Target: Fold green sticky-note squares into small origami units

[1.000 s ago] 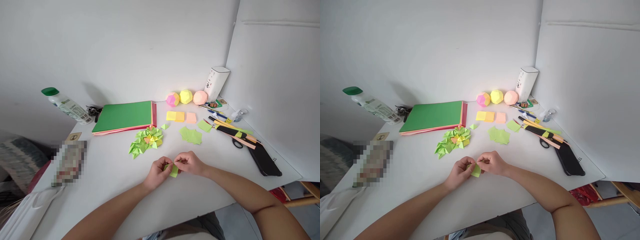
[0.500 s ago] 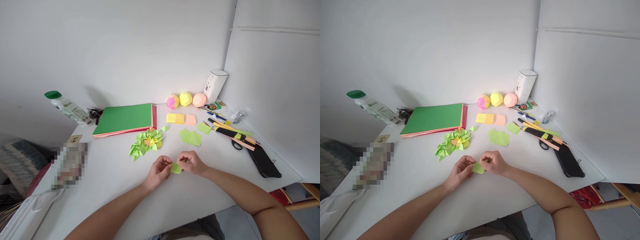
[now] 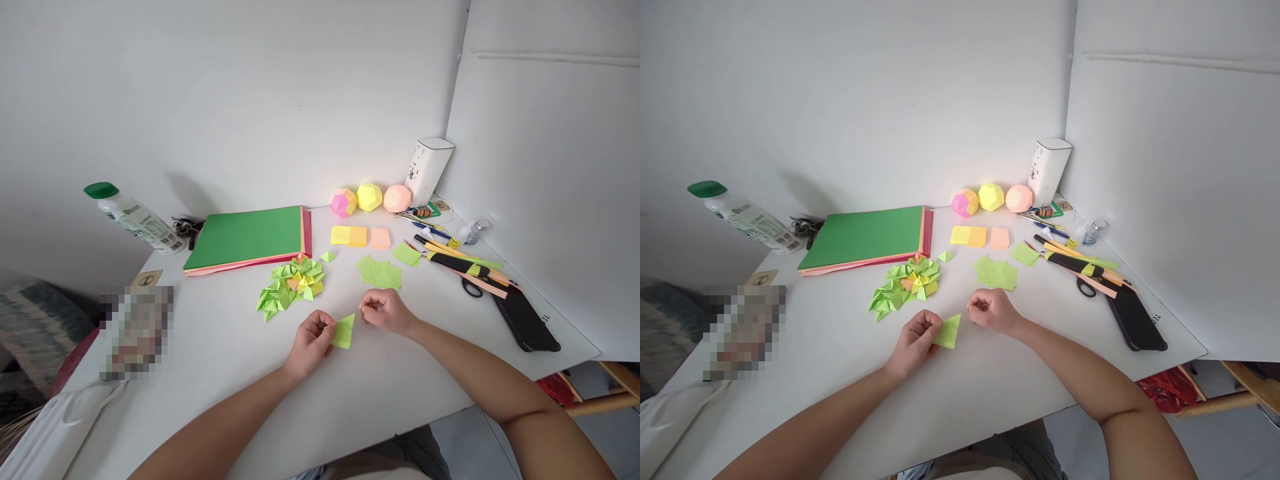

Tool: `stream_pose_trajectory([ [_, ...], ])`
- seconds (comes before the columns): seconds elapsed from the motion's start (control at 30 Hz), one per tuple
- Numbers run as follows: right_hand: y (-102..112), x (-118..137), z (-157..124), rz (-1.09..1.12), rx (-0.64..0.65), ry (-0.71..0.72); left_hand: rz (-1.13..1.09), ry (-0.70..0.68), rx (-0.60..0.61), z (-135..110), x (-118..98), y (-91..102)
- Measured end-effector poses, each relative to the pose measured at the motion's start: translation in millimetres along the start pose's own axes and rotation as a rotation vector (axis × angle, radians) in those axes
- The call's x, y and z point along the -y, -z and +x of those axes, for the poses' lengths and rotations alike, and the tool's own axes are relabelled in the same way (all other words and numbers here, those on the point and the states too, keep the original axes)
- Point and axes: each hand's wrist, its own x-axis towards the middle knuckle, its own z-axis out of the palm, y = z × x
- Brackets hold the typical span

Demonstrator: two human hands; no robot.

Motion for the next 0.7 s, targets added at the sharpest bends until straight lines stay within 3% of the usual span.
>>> stream_pose_trajectory([
  [0.1, 2.0, -0.7, 0.4, 0.111, -0.003, -0.024, -0.034, 0.010, -0.001, 1.6, -0.7, 0.8],
  [0.3, -12.5, -4.1, -7.9, 0.242, 0.183, -0.050, -0.031, 0.010, 0.040, -0.7, -1.8, 0.1],
  [0.53, -14.3, -5.4, -8.4, 0.213, 0.190, -0.046, -0.063, 0.053, 0.239, -0.4, -6.9, 4.2],
  [0.7, -14.4, -6.8, -7.6, 0.243, 0.228, -0.111, -0.163, -0.006, 0.346, 3.1, -9.8, 5.2],
])
